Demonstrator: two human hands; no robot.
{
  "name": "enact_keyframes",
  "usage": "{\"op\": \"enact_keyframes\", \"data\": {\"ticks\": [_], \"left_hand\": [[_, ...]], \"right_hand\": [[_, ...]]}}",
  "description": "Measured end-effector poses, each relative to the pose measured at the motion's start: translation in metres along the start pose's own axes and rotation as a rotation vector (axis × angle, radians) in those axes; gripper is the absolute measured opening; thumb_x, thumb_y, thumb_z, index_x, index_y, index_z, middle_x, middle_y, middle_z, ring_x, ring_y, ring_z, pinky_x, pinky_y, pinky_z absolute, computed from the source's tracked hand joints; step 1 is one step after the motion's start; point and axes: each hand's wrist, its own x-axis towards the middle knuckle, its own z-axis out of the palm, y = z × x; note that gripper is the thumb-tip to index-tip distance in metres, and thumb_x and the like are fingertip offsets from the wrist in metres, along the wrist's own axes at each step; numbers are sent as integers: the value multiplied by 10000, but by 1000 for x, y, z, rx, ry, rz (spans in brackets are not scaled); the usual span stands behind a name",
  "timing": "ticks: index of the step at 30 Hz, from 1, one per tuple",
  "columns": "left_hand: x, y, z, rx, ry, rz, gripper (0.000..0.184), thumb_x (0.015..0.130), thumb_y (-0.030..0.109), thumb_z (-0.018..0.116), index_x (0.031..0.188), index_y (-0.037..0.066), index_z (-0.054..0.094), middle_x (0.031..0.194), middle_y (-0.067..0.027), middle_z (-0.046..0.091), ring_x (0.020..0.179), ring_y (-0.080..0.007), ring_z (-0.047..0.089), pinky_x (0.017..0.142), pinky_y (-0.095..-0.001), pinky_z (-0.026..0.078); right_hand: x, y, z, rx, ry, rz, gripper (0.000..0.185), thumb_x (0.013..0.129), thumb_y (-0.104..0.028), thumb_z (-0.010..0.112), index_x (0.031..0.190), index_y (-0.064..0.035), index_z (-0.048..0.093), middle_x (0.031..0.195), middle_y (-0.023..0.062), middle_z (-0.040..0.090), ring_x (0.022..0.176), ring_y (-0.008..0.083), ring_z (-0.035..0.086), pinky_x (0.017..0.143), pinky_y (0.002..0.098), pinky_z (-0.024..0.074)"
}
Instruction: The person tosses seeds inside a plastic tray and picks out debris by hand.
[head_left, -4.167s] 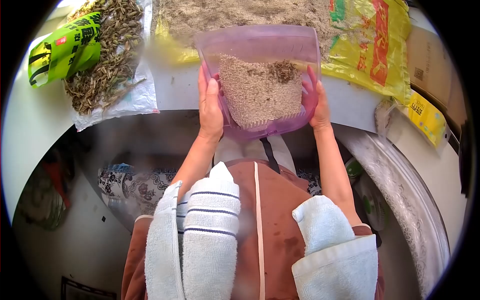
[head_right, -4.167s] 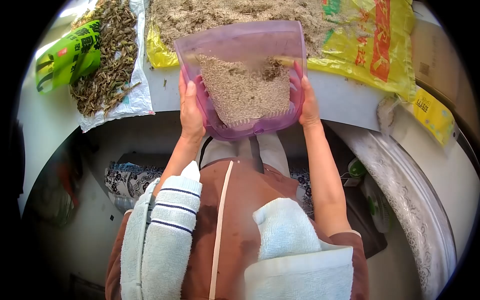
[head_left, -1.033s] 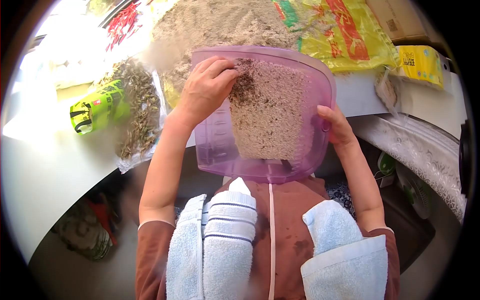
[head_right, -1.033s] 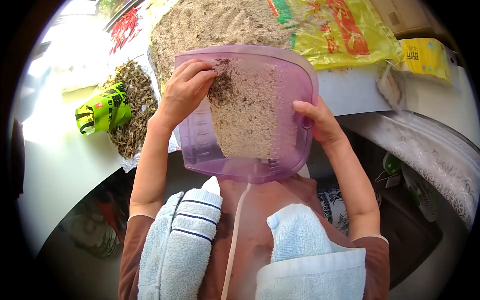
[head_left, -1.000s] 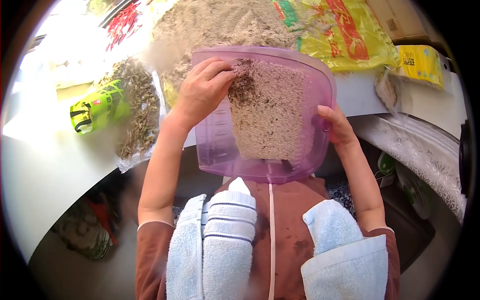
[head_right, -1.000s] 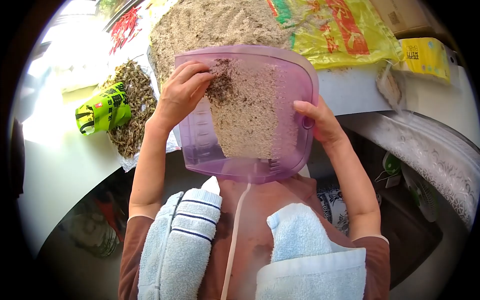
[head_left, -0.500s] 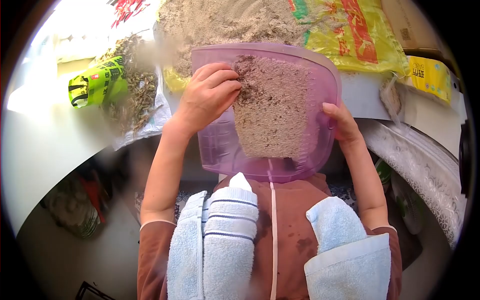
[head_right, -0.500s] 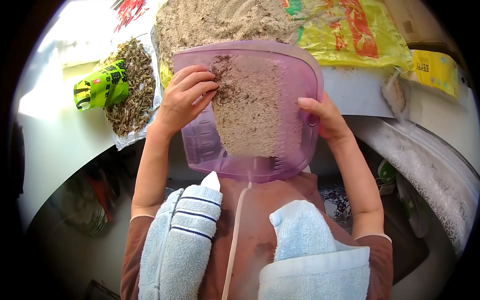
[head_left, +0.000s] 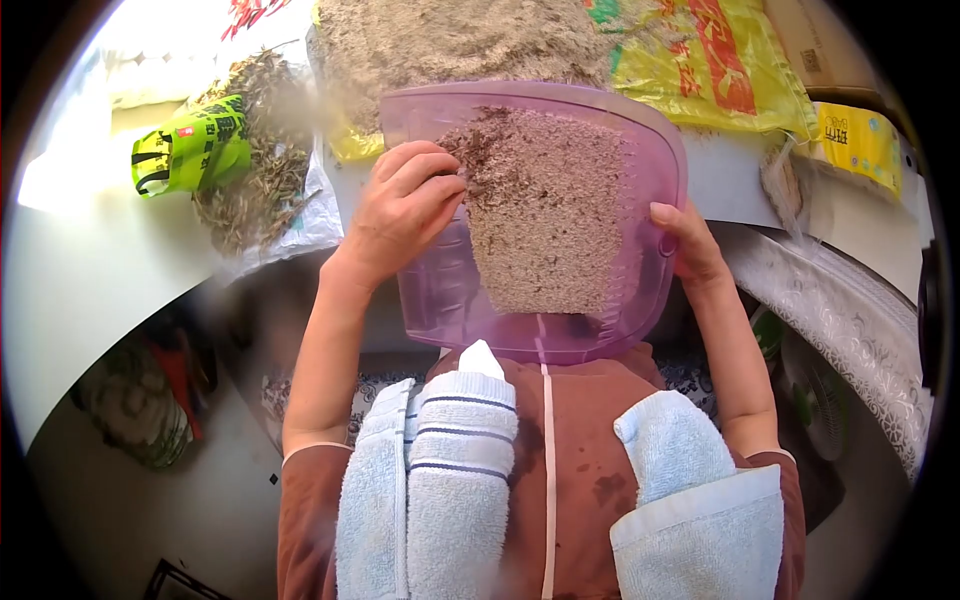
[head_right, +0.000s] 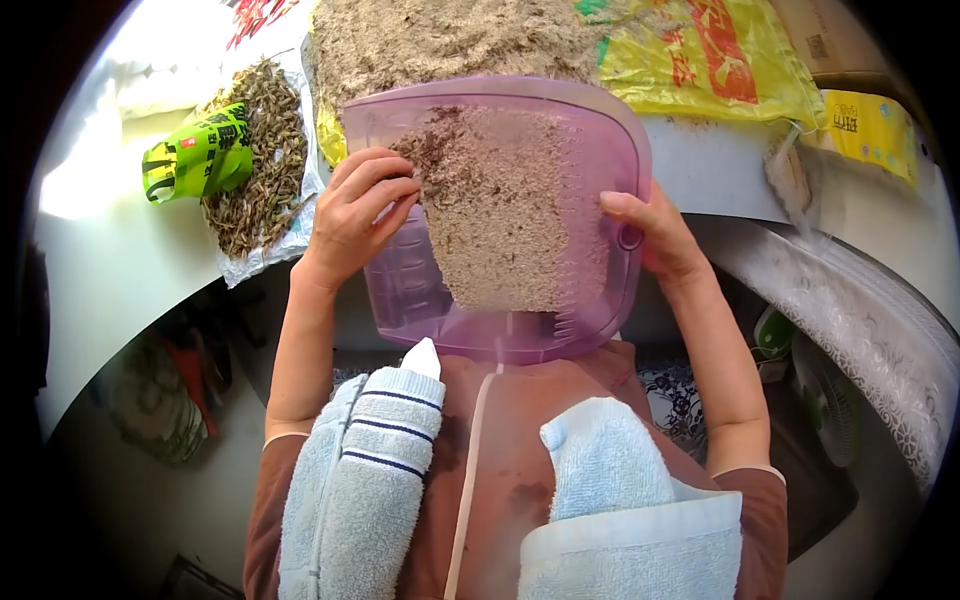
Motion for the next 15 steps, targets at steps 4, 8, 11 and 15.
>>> {"op": "enact_keyframes", "data": {"ticks": [4, 8, 11, 15], "left_hand": [[-5, 4, -4, -15, 73, -15, 207, 731, 25, 711, 927, 58, 655, 996, -55, 624, 966, -255, 595, 808, -354, 500], [-4, 4, 9, 121, 122, 3, 197, 758, 34, 694, 949, 57, 653, 989, -57, 625, 937, -260, 594, 781, -349, 507], [-29, 5, -3, 138, 132, -14, 195, 777, 56, 679, 970, 66, 651, 955, -52, 631, 887, -249, 601, 764, -341, 507], [-50, 13, -9, 193, 167, -16, 228, 773, 36, 643, 996, 86, 660, 923, -37, 635, 872, -228, 611, 772, -336, 506]], "right_hand": [[-10, 7, 10, -31, 26, -21, 783, 751, -299, 703, 1371, 23, 350, 1294, 138, 498, 1178, 221, 500, 1004, 352, 397], [-22, 24, 23, -36, 22, -47, 804, 743, -316, 711, 1377, 17, 346, 1307, 134, 486, 1187, 222, 490, 1014, 351, 385], [-34, 34, 41, -45, 42, -71, 818, 739, -335, 716, 1378, 15, 344, 1308, 131, 484, 1188, 219, 489, 1016, 349, 382], [-48, 51, 56, -45, -16, -64, 812, 744, -344, 714, 1376, 13, 350, 1303, 126, 490, 1183, 214, 490, 1011, 348, 384]]}}
